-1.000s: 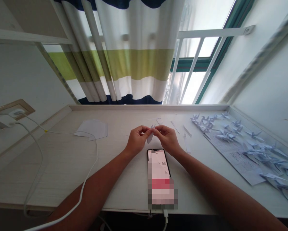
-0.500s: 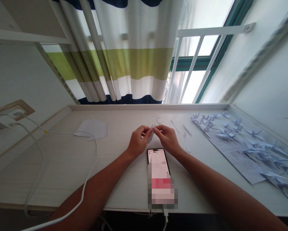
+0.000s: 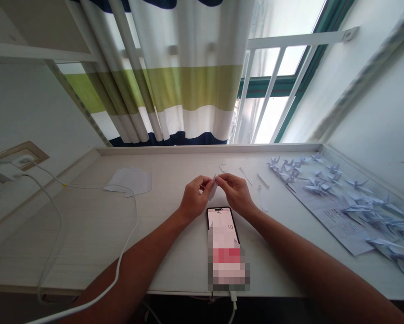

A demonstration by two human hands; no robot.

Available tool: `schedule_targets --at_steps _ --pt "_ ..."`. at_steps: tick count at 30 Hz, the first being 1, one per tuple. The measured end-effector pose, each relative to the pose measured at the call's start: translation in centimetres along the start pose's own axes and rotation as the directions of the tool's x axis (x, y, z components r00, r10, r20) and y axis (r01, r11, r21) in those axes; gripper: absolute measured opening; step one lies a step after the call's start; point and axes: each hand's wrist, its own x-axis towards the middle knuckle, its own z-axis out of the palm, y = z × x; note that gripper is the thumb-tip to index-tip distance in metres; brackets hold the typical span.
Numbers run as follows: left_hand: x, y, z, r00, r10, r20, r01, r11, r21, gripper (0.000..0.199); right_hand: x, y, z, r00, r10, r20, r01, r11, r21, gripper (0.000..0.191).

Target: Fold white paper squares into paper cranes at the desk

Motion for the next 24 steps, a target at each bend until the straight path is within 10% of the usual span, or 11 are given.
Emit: schedule_targets --at_steps 14,24 --pt "-0.12 0.04 -0.07 0.997 0.069 0.017 -0.070 0.994 0.089 0.021 -0.16 -0.11 -0.06 0.998 0.004 -0.064 -0.010 0.995 -0.094 0.025" --pt "-0.29 -0.28 0.44 0.996 -0.092 0.012 0.093 0.990 -0.110 0.025 0.07 0.25 -0.11 0.999 -0.035 -0.029 0.035 0.999 -0.012 0.022"
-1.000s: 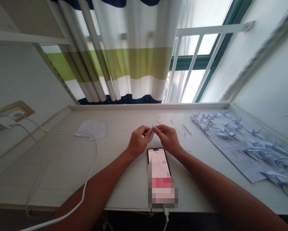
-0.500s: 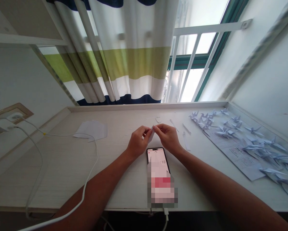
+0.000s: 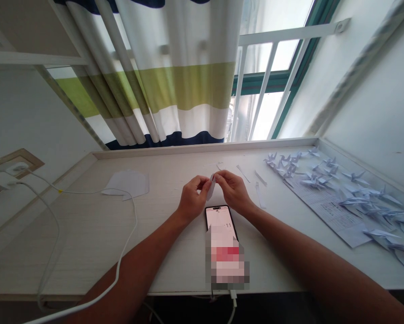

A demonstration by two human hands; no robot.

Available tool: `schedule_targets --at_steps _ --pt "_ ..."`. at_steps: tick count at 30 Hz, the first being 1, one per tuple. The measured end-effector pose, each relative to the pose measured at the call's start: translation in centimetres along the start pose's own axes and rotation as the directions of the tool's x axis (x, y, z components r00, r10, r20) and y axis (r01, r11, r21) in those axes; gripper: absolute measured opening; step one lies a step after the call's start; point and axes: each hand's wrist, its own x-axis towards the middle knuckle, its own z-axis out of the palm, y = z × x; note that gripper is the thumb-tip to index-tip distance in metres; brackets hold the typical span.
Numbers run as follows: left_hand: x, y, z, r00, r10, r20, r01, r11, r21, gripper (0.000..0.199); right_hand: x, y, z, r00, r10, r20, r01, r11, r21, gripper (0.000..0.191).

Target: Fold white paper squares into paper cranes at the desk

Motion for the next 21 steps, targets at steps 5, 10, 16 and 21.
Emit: schedule_targets --at_steps 5,10,16,21 --pt "-0.10 -0.10 -0.04 0.998 -0.031 0.052 0.034 0.998 -0.052 0.027 0.21 0.16 -0.14 0.998 0.051 0.025 -0.054 0.986 0.160 0.024" --pt "-0.11 0.22 -0.08 0.994 -0.002 0.113 0.011 0.997 -0.080 0.027 0.21 -0.06 -0.06 0.987 0.100 0.129 -0.132 0.956 0.261 0.022" --pt "-0.13 -0.13 -0.01 0.975 -0.047 0.218 0.086 0.981 -0.174 0.030 0.09 -0.35 -0.12 0.990 0.113 0.087 -0.132 0.958 0.254 0.028" --pt "-0.25 -0.24 0.12 0.973 -0.071 0.218 0.108 0.981 -0.162 0.032 0.20 -0.24 -0.46 0.987 0.153 0.049 -0.161 0.945 0.284 0.024"
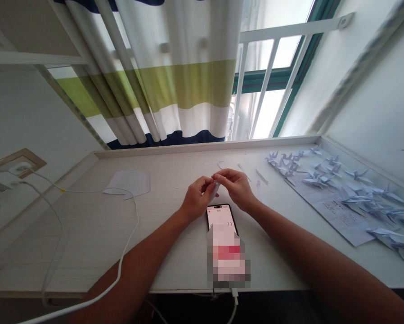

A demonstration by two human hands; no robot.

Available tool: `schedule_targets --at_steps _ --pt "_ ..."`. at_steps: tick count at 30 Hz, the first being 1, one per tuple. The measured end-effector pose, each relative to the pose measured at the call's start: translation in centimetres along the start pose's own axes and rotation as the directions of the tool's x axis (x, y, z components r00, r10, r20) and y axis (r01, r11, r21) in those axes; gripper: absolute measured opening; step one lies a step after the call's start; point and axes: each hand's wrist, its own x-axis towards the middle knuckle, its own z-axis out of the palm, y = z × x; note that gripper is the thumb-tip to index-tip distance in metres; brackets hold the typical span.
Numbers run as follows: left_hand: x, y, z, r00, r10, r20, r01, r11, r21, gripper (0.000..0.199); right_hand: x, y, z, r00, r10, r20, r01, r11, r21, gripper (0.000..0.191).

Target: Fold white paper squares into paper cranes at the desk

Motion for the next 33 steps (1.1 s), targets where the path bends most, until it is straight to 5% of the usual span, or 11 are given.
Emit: schedule_targets --at_steps 10,22,33 --pt "0.18 0.74 -0.30 0.998 0.027 -0.053 -0.025 0.999 0.028 0.033 -0.03 0.50 0.34 0.996 -0.048 0.074 0.048 0.999 0.011 0.028" --pt "0.30 0.53 -0.08 0.995 -0.094 -0.017 0.088 0.971 -0.222 0.036 0.04 0.75 0.22 0.997 -0.045 0.056 0.049 0.996 -0.077 0.025" --pt "0.32 0.32 0.11 0.990 -0.141 -0.007 0.134 0.954 -0.268 0.039 0.31 0.63 0.05 0.996 -0.046 0.081 0.053 0.995 -0.080 0.033"
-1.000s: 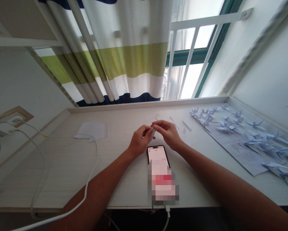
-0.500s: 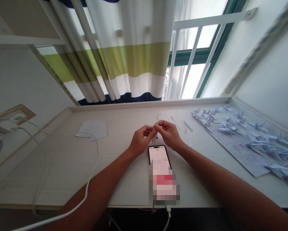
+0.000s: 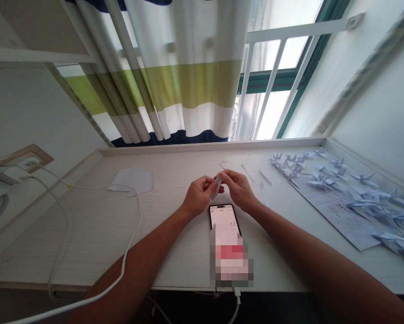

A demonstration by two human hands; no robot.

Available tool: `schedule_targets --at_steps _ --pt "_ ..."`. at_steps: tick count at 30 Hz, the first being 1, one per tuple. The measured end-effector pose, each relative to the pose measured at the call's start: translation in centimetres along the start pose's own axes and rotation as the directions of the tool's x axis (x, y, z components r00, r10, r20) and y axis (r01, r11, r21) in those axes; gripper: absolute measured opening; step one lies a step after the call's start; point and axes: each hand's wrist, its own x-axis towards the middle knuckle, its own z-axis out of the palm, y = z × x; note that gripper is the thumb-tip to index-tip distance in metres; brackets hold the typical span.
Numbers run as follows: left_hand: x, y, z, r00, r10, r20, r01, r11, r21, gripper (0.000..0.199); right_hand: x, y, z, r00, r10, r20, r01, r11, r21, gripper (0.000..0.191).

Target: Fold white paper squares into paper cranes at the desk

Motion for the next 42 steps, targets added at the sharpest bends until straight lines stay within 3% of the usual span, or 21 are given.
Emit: schedule_targets --at_steps 7,11,15,17,19,22,24,26,29,34,42 --pt "0.0 0.0 -0.1 0.999 -0.019 0.027 0.020 0.999 -0.044 0.038 -0.2 -0.6 0.0 0.997 0.064 0.042 -0.065 0.997 0.030 0.028" --pt "-0.4 0.3 0.3 0.994 -0.064 0.094 0.072 0.993 -0.091 0.037 -0.2 -1.1 -0.2 0.998 0.069 -0.008 -0.068 0.998 0.001 0.035" --pt "-0.4 0.6 0.3 0.987 -0.110 0.121 0.120 0.990 -0.074 0.038 -0.3 -0.9 -0.2 0.998 0.058 0.030 -0.055 0.995 -0.087 0.037" --pt "-0.2 0.7 0.0 0.990 -0.121 0.072 0.126 0.990 -0.067 0.037 -0.4 -0.5 -0.2 0.999 -0.044 -0.006 0.042 0.979 -0.200 0.030" --pt "0.0 0.9 -0.5 0.992 -0.128 -0.001 0.127 0.990 -0.063 0.035 -0.4 -0.2 -0.5 0.974 -0.225 -0.036 0.199 0.916 -0.349 0.022" --pt "0.3 1.2 -1.3 0.986 -0.137 -0.092 0.129 0.988 -0.088 0.032 -0.3 0.1 -1.2 0.893 -0.413 0.181 0.444 0.733 -0.515 0.022" --pt "0.4 1.5 -1.7 0.980 -0.155 -0.121 0.139 0.982 -0.128 0.031 -0.3 0.1 -1.5 0.841 -0.423 0.337 0.540 0.625 -0.563 0.024" --pt "0.4 1.6 -2.0 0.975 -0.183 -0.126 0.161 0.973 -0.167 0.031 -0.3 0.1 -1.5 0.821 -0.409 0.399 0.571 0.584 -0.577 0.024" --pt "0.4 1.7 -2.3 0.973 -0.202 -0.115 0.176 0.963 -0.204 0.032 -0.3 0.0 -1.2 0.861 -0.383 0.333 0.508 0.660 -0.554 0.019" --pt "0.5 1.3 -2.3 0.978 -0.182 -0.101 0.163 0.970 -0.179 0.034 -0.3 -0.4 -0.7 0.976 -0.183 0.115 0.216 0.870 -0.444 0.020" --pt "0.5 0.6 -2.0 0.985 -0.172 -0.009 0.167 0.966 -0.197 0.037 0.0 -0.3 -0.7 0.989 0.051 0.136 -0.024 0.982 -0.190 0.034"
